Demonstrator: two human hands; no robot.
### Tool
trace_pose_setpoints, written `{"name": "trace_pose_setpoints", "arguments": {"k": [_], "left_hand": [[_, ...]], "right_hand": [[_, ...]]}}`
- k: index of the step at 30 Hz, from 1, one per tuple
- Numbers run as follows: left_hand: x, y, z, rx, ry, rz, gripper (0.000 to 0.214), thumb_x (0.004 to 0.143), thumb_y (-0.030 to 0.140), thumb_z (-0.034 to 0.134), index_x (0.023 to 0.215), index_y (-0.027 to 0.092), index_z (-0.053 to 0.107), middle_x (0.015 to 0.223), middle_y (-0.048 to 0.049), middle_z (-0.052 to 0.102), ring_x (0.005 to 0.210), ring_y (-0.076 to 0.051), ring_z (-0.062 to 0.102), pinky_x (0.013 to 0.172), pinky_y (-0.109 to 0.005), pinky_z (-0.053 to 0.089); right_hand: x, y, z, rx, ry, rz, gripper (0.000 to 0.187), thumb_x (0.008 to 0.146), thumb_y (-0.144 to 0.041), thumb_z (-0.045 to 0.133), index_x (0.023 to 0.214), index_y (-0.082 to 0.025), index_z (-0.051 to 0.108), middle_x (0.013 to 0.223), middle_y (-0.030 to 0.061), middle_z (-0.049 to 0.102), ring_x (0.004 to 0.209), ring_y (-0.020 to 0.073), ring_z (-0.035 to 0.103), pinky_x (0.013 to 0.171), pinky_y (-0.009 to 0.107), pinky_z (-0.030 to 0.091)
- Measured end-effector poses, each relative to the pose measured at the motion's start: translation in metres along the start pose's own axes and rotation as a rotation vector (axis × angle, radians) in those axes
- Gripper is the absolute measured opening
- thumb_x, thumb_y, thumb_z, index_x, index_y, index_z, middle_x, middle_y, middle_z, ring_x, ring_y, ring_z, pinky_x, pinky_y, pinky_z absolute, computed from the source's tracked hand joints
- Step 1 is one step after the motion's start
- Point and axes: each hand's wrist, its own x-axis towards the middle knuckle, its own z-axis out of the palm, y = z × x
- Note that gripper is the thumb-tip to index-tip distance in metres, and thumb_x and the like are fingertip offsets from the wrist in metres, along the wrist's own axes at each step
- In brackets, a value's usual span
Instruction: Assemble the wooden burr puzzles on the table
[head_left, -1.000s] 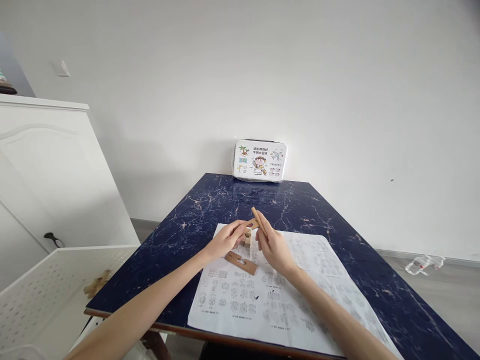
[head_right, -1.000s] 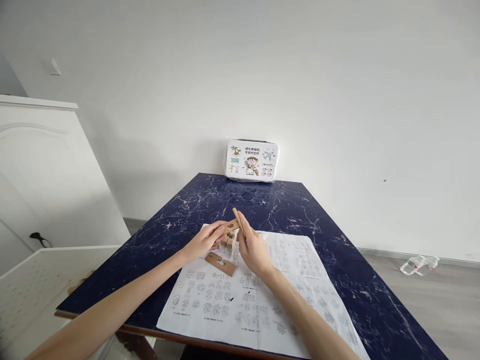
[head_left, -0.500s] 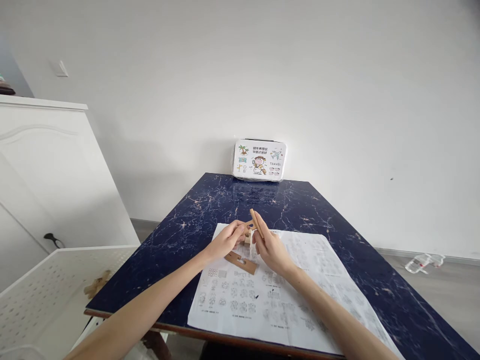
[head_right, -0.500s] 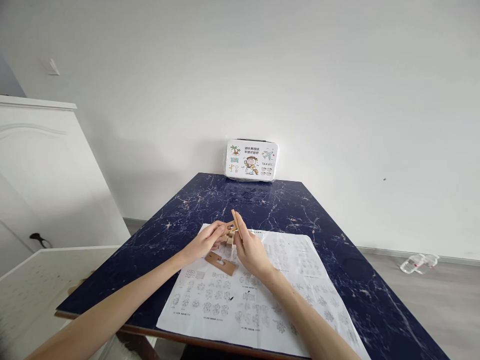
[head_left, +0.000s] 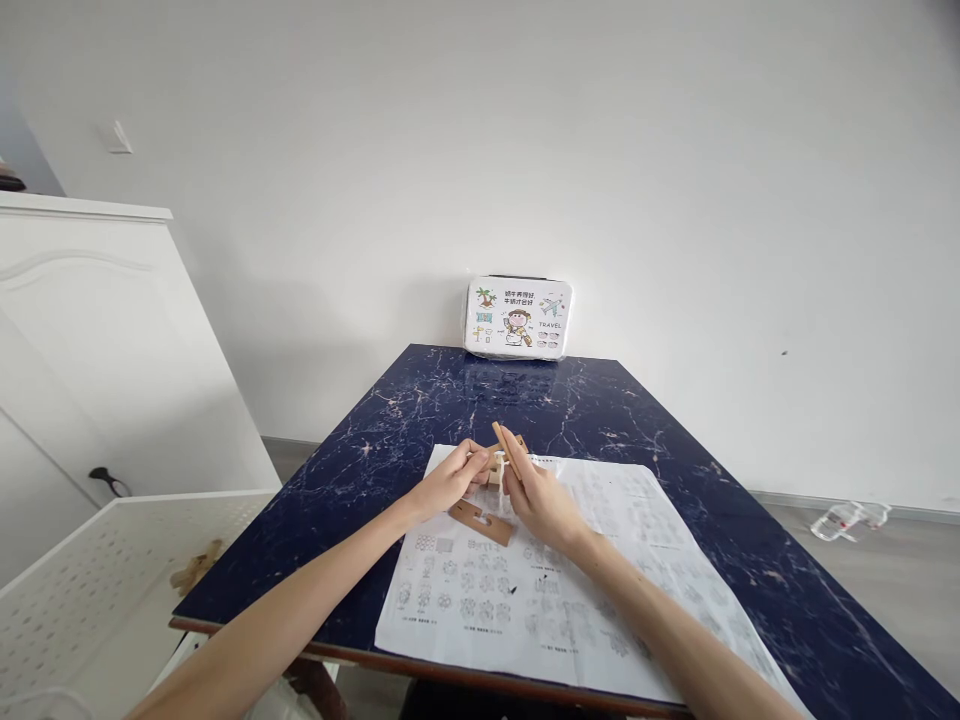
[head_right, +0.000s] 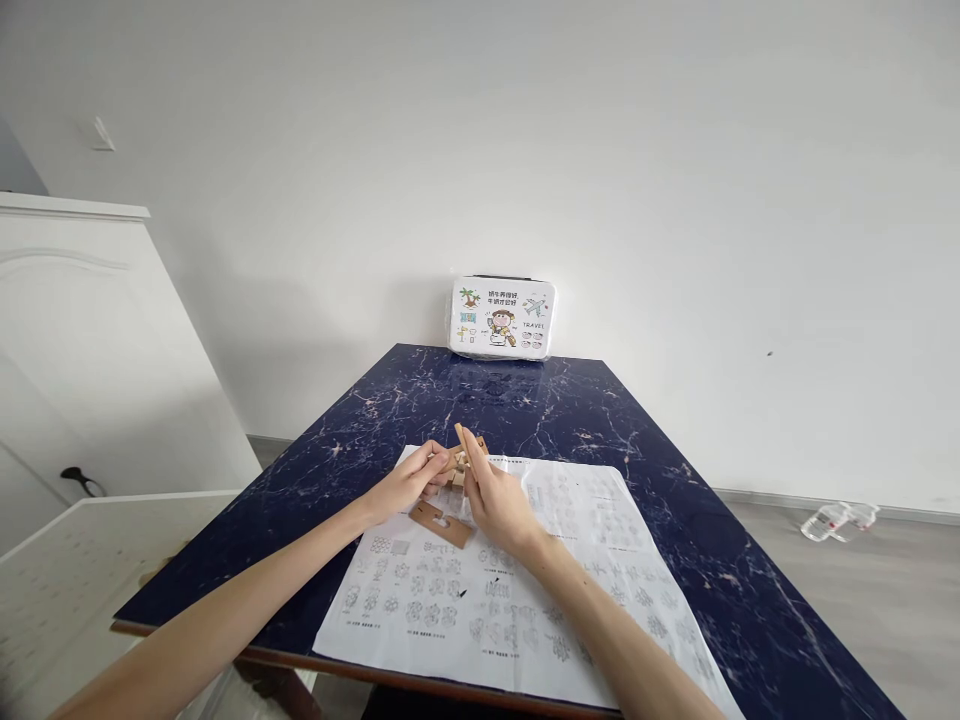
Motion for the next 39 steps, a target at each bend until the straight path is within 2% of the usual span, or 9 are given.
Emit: {"name": "trace_pose_setpoints", "arguments": {"k": [10,16,21,27,32,39], "left_hand": [[0.001,-0.003,0.011,-0.033,0.01,0.011,0.048,0.095,0.07,0.048,0.095,0.023,0.036,0.072,0.0067,0.041,0.059,-0.011,0.042,0.054,-0.025,0.024],[0.0,0.002,0.011,-0.092,0.0,0.01,0.049,0.095,0.07,0.05,0.095,0.023,0.036,0.071,0.0079,0.036,0.055,-0.009,0.032,0.053,-0.026,0.023],[0.001,0.006,0.008,-0.185,0.031,0.029,0.049,0.094,0.067,0.054,0.09,0.023,0.035,0.068,0.0085,0.031,0.052,-0.008,0.023,0.051,-0.026,0.018],[0.003,0.005,0.0,-0.34,0.134,0.034,0.047,0.092,0.061,0.063,0.087,0.022,0.036,0.069,0.0082,0.033,0.051,-0.006,0.025,0.049,-0.022,0.02],[0.003,0.008,-0.001,-0.415,0.18,0.041,0.047,0.091,0.057,0.067,0.084,0.021,0.037,0.068,0.0083,0.031,0.051,-0.005,0.025,0.048,-0.02,0.023],[0.002,0.006,0.0,-0.387,0.209,0.022,0.046,0.09,0.059,0.067,0.085,0.019,0.044,0.068,0.0071,0.035,0.052,-0.005,0.03,0.047,-0.019,0.023]], "right_hand": [[-0.003,-0.007,0.012,0.012,-0.038,-0.016,0.065,0.103,-0.022,0.031,0.164,-0.023,0.012,0.107,0.0131,0.075,0.064,0.0189,0.064,0.058,0.029,0.05],[-0.001,-0.011,0.009,0.029,-0.01,-0.024,0.063,0.102,-0.022,0.032,0.163,-0.027,0.017,0.1,0.0103,0.074,0.064,0.0188,0.064,0.058,0.028,0.05],[0.0,-0.012,0.006,0.073,0.097,0.028,0.066,0.1,-0.026,0.043,0.162,-0.025,0.02,0.093,0.0075,0.072,0.058,0.0171,0.06,0.052,0.028,0.047],[0.0,-0.014,0.001,0.153,0.23,0.071,0.057,0.098,-0.03,0.048,0.152,-0.021,0.031,0.103,0.0067,0.067,0.056,0.0128,0.06,0.054,0.029,0.05],[-0.001,-0.015,0.003,0.096,0.136,0.085,0.035,0.098,-0.032,0.048,0.131,-0.022,0.042,0.099,0.0036,0.068,0.058,0.0139,0.063,0.053,0.027,0.047],[-0.002,-0.016,0.006,-0.005,0.071,0.023,0.032,0.099,-0.029,0.047,0.131,-0.024,0.043,0.097,0.0022,0.072,0.06,0.0148,0.066,0.057,0.027,0.045]]}}
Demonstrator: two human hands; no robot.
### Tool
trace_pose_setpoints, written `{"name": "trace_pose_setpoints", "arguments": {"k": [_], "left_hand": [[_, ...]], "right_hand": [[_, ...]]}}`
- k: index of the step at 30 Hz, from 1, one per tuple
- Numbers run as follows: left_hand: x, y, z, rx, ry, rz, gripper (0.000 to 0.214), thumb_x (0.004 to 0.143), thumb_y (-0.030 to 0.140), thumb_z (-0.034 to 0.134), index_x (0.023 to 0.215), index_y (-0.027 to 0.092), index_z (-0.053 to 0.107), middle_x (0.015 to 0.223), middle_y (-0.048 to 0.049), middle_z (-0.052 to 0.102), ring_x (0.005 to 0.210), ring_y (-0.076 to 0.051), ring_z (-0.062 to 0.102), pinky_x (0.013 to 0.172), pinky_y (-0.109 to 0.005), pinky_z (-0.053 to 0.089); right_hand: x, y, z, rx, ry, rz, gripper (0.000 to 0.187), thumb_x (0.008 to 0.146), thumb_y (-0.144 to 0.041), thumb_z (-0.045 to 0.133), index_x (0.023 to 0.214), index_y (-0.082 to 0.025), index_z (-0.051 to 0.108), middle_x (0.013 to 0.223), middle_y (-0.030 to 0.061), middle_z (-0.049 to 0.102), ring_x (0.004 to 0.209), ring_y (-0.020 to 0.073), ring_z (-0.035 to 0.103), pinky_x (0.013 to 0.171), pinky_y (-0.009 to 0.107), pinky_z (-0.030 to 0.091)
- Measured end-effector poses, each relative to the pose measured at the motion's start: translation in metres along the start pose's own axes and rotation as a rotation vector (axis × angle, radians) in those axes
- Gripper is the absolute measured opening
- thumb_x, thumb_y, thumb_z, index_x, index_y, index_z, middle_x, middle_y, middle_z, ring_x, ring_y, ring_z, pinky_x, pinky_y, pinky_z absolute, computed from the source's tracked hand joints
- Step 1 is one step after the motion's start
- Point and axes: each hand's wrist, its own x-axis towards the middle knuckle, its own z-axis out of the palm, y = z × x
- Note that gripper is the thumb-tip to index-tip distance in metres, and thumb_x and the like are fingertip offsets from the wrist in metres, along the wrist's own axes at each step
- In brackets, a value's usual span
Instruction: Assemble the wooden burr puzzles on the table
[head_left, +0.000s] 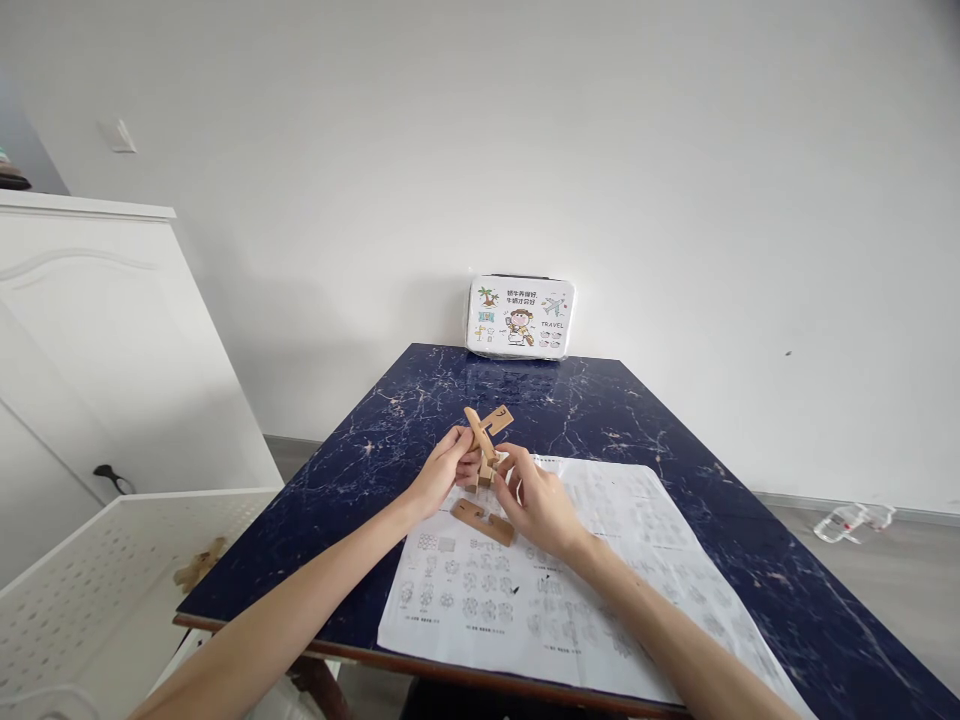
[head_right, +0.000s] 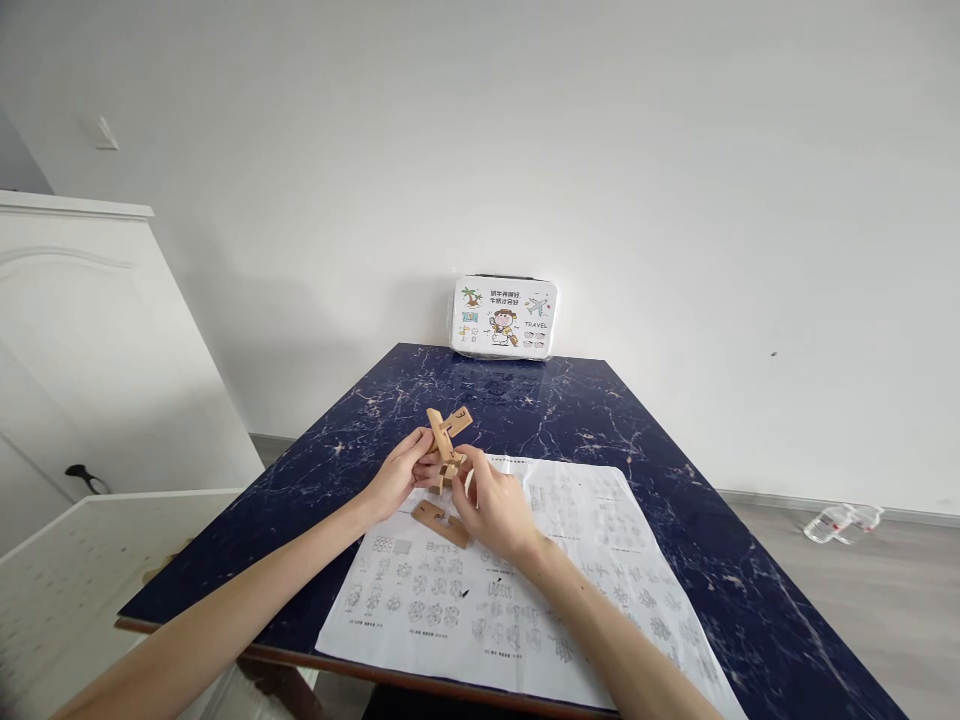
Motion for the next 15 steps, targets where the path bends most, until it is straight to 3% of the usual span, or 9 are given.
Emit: {"name": "trace_pose_setpoints", "arguments": {"k": [8,12,15], "left_hand": [[0.0022,-0.0013,-0.0027,-0.039,-0.01,-0.002,0.047,0.087,0.058,0.072,0.082,0.019,0.045,0.067,0.0074,0.035,0.051,-0.005,0.029,0.046,-0.019,0.025],[0.0054,-0.0025,-0.0055,-0.093,-0.002,0.011,0.045,0.089,0.054,0.071,0.081,0.019,0.045,0.066,0.0082,0.032,0.049,-0.005,0.026,0.045,-0.018,0.024],[0.0075,-0.0038,-0.0071,-0.118,-0.004,0.031,0.042,0.09,0.052,0.071,0.082,0.019,0.046,0.065,0.0085,0.031,0.049,-0.005,0.024,0.045,-0.018,0.023]], "right_hand": [[0.0012,0.0036,0.0011,-0.029,-0.016,0.006,0.026,0.1,-0.028,0.045,0.126,-0.023,0.046,0.093,0.0023,0.073,0.055,0.014,0.061,0.053,0.026,0.039],[0.0022,0.0027,-0.001,-0.074,-0.071,0.0,0.009,0.097,-0.029,0.051,0.102,-0.024,0.057,0.086,0.0016,0.071,0.058,0.0134,0.06,0.055,0.027,0.038],[0.0019,-0.0013,-0.0036,-0.107,-0.121,-0.019,0.016,0.093,-0.035,0.06,0.084,-0.023,0.057,0.077,0.0006,0.067,0.061,0.0144,0.058,0.055,0.027,0.035]]}}
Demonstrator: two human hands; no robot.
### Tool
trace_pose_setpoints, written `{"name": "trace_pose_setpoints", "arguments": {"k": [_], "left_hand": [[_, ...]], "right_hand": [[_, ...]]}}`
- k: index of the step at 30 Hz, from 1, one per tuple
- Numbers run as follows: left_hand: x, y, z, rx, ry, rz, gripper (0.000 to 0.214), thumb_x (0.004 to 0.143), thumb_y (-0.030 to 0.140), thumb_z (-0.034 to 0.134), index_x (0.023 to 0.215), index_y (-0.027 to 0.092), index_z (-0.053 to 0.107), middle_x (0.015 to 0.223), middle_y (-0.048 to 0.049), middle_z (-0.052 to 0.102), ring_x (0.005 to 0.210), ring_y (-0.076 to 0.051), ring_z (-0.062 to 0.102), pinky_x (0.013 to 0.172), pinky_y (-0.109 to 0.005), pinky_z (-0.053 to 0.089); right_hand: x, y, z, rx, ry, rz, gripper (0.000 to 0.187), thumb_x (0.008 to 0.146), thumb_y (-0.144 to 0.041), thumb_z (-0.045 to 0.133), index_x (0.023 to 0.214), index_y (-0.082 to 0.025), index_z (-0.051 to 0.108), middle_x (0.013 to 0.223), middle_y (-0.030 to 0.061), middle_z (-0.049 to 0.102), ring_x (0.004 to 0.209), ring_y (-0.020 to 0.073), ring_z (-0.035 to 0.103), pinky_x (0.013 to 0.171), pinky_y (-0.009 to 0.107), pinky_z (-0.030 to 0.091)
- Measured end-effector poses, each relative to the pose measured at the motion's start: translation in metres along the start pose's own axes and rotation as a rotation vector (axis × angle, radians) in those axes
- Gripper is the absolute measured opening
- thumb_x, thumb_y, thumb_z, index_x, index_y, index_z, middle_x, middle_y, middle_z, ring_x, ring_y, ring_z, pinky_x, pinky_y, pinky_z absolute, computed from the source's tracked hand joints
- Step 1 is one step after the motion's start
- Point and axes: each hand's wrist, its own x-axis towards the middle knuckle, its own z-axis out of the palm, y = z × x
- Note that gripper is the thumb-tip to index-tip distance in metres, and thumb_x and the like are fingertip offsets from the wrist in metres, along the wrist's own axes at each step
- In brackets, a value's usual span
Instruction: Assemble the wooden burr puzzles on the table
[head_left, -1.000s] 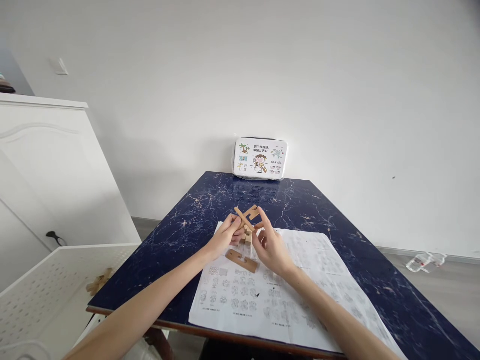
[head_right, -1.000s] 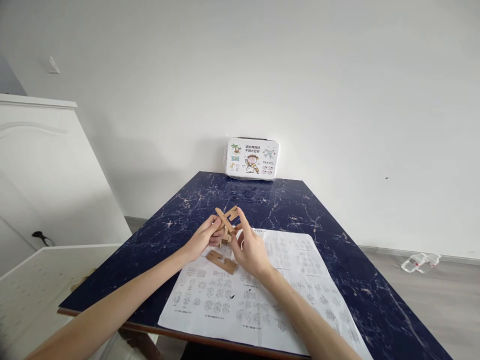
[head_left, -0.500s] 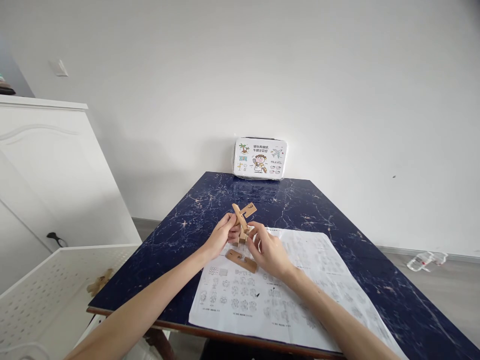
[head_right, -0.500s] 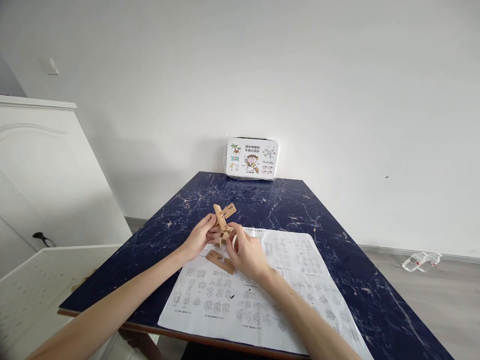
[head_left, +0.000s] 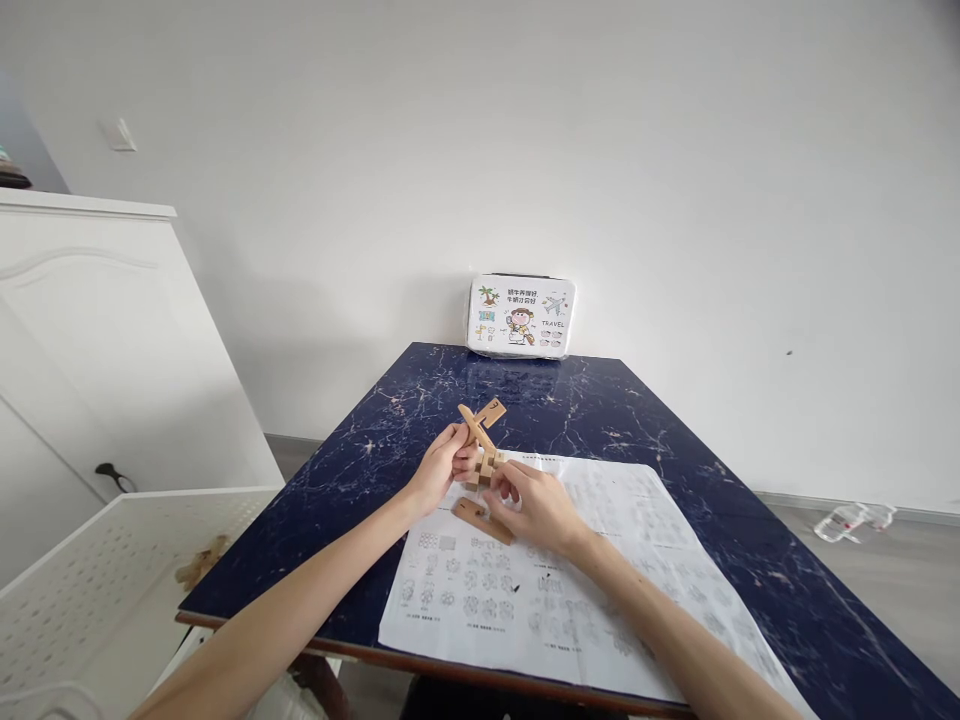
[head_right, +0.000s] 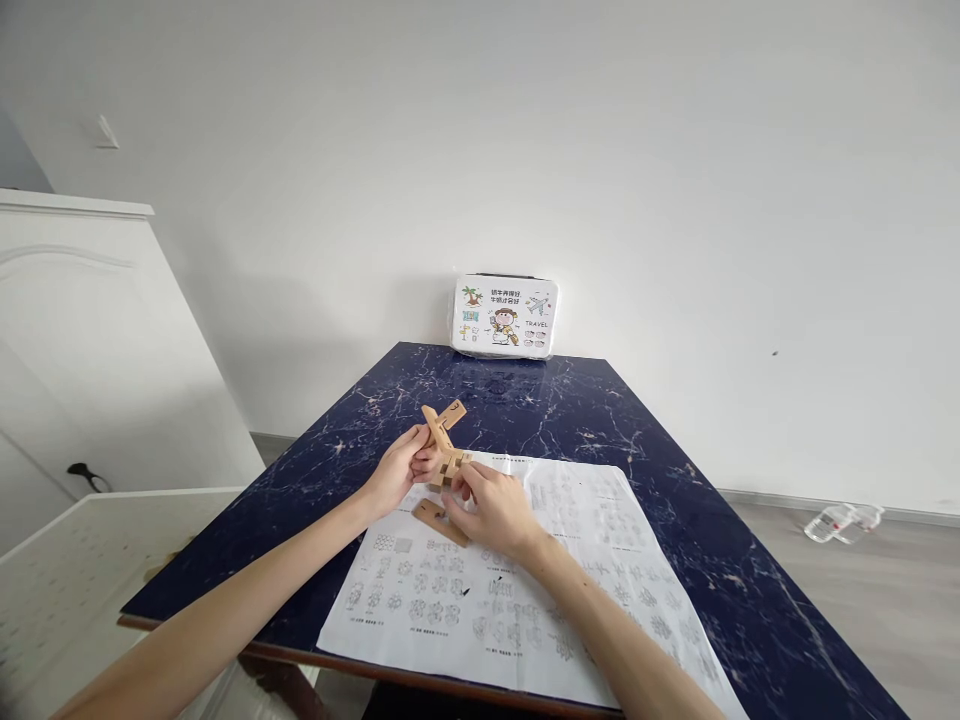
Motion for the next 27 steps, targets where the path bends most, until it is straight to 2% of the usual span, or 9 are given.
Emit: {"name": "trace_pose_setpoints", "arguments": {"k": [5,8,15,18,22,24,27], "left_hand": [[0.002,-0.002,-0.001,-0.022,0.003,0.004,0.043,0.09,0.052,0.071,0.081,0.018,0.046,0.065,0.0086,0.031,0.049,-0.004,0.022,0.044,-0.017,0.022],[0.002,-0.003,-0.002,-0.027,-0.006,-0.01,0.044,0.09,0.053,0.071,0.081,0.018,0.046,0.064,0.0087,0.03,0.049,-0.004,0.022,0.044,-0.016,0.022],[0.001,-0.002,-0.002,-0.008,0.001,-0.022,0.044,0.09,0.053,0.071,0.081,0.018,0.046,0.064,0.0087,0.029,0.05,-0.005,0.021,0.044,-0.016,0.021],[0.001,-0.001,-0.001,-0.005,0.0,-0.018,0.043,0.09,0.052,0.071,0.081,0.018,0.047,0.064,0.0084,0.029,0.05,-0.005,0.021,0.044,-0.017,0.022],[0.002,-0.001,-0.001,-0.023,-0.003,-0.02,0.041,0.091,0.052,0.07,0.081,0.018,0.048,0.063,0.0085,0.03,0.049,-0.005,0.022,0.044,-0.017,0.023],[0.002,-0.001,-0.001,-0.03,0.005,-0.018,0.042,0.091,0.052,0.071,0.081,0.018,0.048,0.063,0.0086,0.031,0.048,-0.005,0.022,0.043,-0.017,0.023],[0.001,0.0,0.0,-0.044,0.032,-0.007,0.04,0.089,0.05,0.074,0.082,0.018,0.05,0.064,0.0079,0.035,0.049,-0.005,0.027,0.044,-0.018,0.026]], "right_hand": [[-0.002,-0.002,-0.001,-0.013,-0.106,-0.069,0.032,0.087,-0.051,0.069,0.079,-0.022,0.056,0.075,0.0009,0.064,0.065,0.0148,0.056,0.055,0.028,0.032],[-0.003,0.001,0.001,0.0,-0.182,-0.11,0.03,0.086,-0.047,0.071,0.08,-0.022,0.055,0.078,0.0018,0.065,0.068,0.015,0.055,0.056,0.028,0.032],[-0.003,0.001,0.002,0.045,-0.214,-0.1,0.027,0.086,-0.039,0.07,0.08,-0.022,0.049,0.074,-0.0011,0.059,0.062,0.0133,0.049,0.056,0.028,0.031],[-0.003,0.001,0.002,0.126,-0.243,-0.066,0.02,0.088,-0.034,0.07,0.091,-0.023,0.054,0.074,-0.0022,0.061,0.061,0.0139,0.051,0.056,0.028,0.033],[0.0,0.005,0.002,0.293,-0.234,-0.003,0.033,0.087,-0.033,0.073,0.117,-0.026,0.062,0.092,0.0016,0.071,0.074,0.0177,0.063,0.066,0.03,0.044],[0.002,0.007,0.001,0.344,-0.203,-0.011,0.025,0.089,-0.032,0.071,0.113,-0.027,0.068,0.097,0.0031,0.072,0.081,0.0192,0.064,0.072,0.033,0.048],[0.005,0.009,-0.001,0.427,-0.15,0.009,0.013,0.091,-0.035,0.069,0.099,-0.025,0.071,0.093,0.0036,0.069,0.079,0.019,0.061,0.072,0.034,0.048]]}}
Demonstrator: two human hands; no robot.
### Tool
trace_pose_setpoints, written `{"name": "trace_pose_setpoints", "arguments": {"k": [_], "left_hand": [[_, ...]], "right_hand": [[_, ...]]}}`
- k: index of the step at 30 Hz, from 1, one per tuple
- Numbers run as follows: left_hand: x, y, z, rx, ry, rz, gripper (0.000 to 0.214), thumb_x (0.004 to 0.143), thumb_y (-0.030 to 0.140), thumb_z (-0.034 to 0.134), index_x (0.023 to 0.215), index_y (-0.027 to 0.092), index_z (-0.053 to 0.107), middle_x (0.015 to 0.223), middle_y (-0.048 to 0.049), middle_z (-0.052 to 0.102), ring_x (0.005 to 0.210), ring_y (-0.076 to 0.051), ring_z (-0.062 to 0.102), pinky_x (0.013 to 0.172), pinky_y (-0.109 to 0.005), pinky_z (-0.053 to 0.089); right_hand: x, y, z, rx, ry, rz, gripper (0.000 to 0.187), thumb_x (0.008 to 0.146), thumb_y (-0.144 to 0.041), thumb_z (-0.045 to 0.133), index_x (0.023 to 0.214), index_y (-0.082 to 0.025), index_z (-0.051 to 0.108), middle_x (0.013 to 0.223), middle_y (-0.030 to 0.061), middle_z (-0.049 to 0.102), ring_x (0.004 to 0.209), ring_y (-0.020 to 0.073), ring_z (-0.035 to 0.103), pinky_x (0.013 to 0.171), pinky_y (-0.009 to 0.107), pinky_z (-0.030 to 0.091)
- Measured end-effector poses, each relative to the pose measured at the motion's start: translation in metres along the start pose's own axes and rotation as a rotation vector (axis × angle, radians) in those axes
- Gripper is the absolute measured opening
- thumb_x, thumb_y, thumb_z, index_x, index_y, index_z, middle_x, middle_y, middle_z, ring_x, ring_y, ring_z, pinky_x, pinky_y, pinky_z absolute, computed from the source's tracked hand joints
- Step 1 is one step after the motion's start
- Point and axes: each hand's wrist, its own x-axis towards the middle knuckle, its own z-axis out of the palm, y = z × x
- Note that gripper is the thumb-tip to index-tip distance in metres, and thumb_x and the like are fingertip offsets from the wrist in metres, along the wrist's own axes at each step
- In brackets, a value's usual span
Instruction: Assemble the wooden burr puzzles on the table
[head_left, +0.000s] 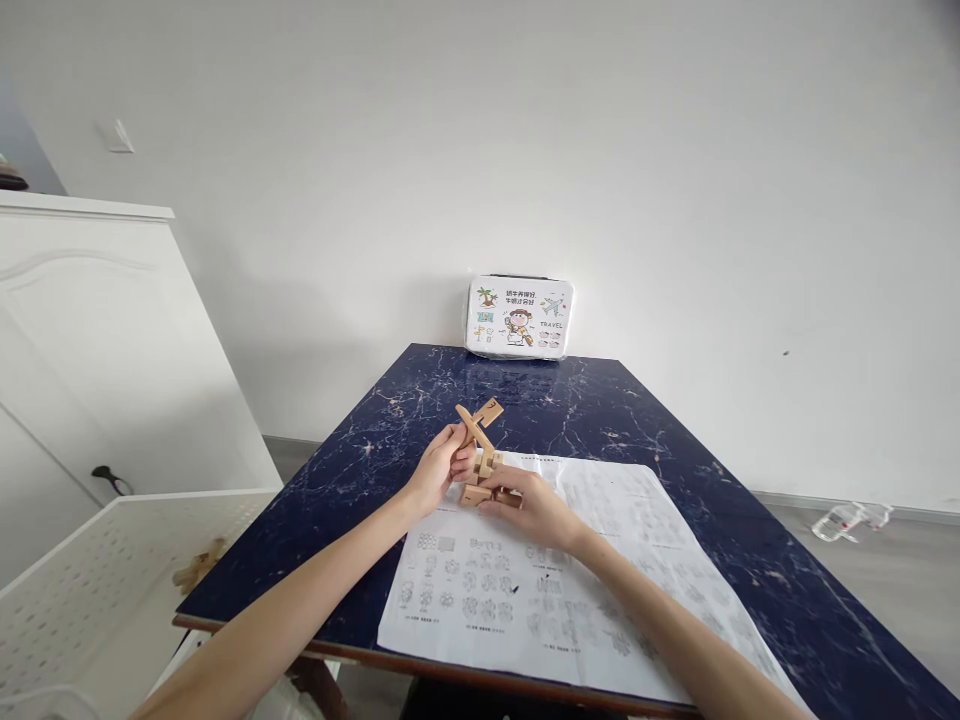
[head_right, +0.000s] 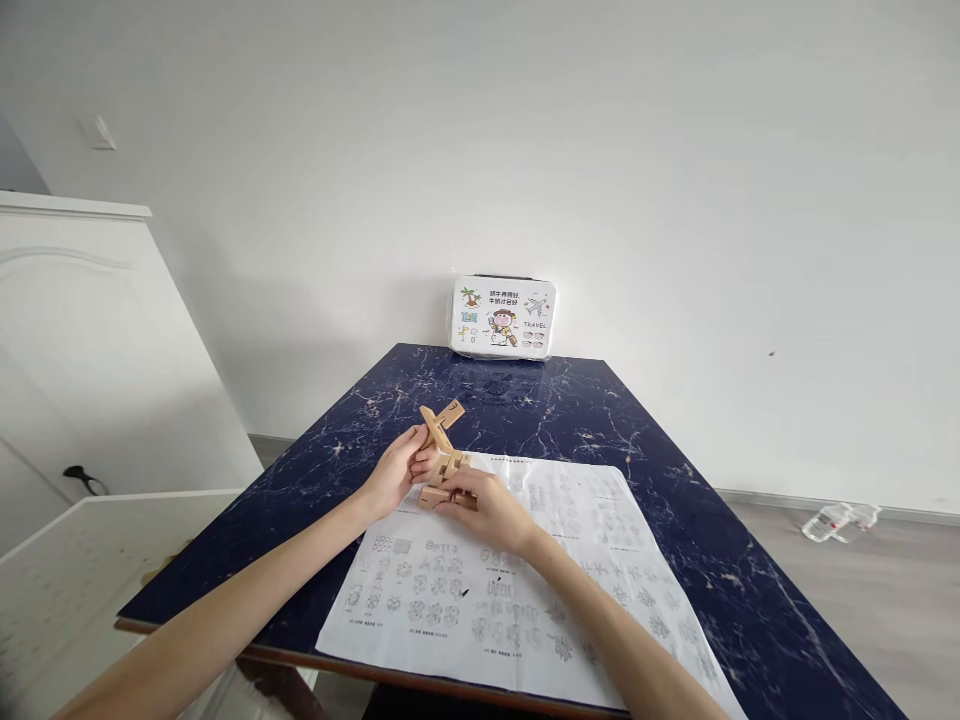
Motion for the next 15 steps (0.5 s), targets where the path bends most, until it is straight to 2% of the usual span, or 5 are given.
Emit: {"name": "trace_pose_setpoints", "arguments": {"k": [3,6,9,11,15], "left_hand": [[-0.001,0.002,0.0,-0.004,0.024,0.025,0.04,0.088,0.049,0.075,0.081,0.018,0.051,0.069,0.005,0.044,0.053,-0.007,0.04,0.048,-0.019,0.034],[0.0,0.003,0.0,0.018,0.069,0.04,0.038,0.087,0.049,0.076,0.081,0.017,0.056,0.076,0.0012,0.054,0.061,-0.01,0.05,0.054,-0.022,0.04],[0.002,0.002,-0.003,0.03,0.104,0.044,0.035,0.085,0.048,0.077,0.089,0.017,0.063,0.084,-0.0023,0.062,0.074,-0.014,0.058,0.062,-0.024,0.045],[0.003,0.002,-0.005,0.046,0.123,0.042,0.034,0.084,0.047,0.079,0.089,0.016,0.065,0.082,-0.0011,0.06,0.074,-0.013,0.057,0.063,-0.023,0.044],[0.003,0.003,-0.006,0.034,0.148,0.001,0.033,0.081,0.045,0.083,0.088,0.016,0.067,0.077,0.0027,0.054,0.062,-0.007,0.048,0.052,-0.018,0.037]], "right_hand": [[0.002,-0.003,-0.003,0.191,0.033,0.066,0.023,0.09,-0.045,0.07,0.095,-0.023,0.069,0.09,0.0036,0.068,0.076,0.0181,0.06,0.071,0.035,0.049],[0.002,-0.008,-0.007,0.434,0.042,0.132,0.034,0.088,-0.052,0.071,0.105,-0.023,0.067,0.095,0.0049,0.069,0.081,0.0188,0.063,0.073,0.034,0.052],[0.002,-0.01,-0.011,0.579,0.07,0.195,0.042,0.085,-0.054,0.075,0.111,-0.023,0.066,0.088,0.0039,0.067,0.073,0.017,0.061,0.062,0.03,0.05],[0.002,-0.009,-0.012,0.648,0.108,0.216,0.04,0.084,-0.055,0.076,0.106,-0.022,0.067,0.087,0.004,0.066,0.072,0.017,0.06,0.059,0.029,0.05],[0.005,-0.003,-0.014,0.789,0.188,0.208,0.04,0.086,-0.061,0.071,0.095,-0.022,0.069,0.093,0.0061,0.064,0.085,0.0202,0.061,0.072,0.035,0.056]]}}
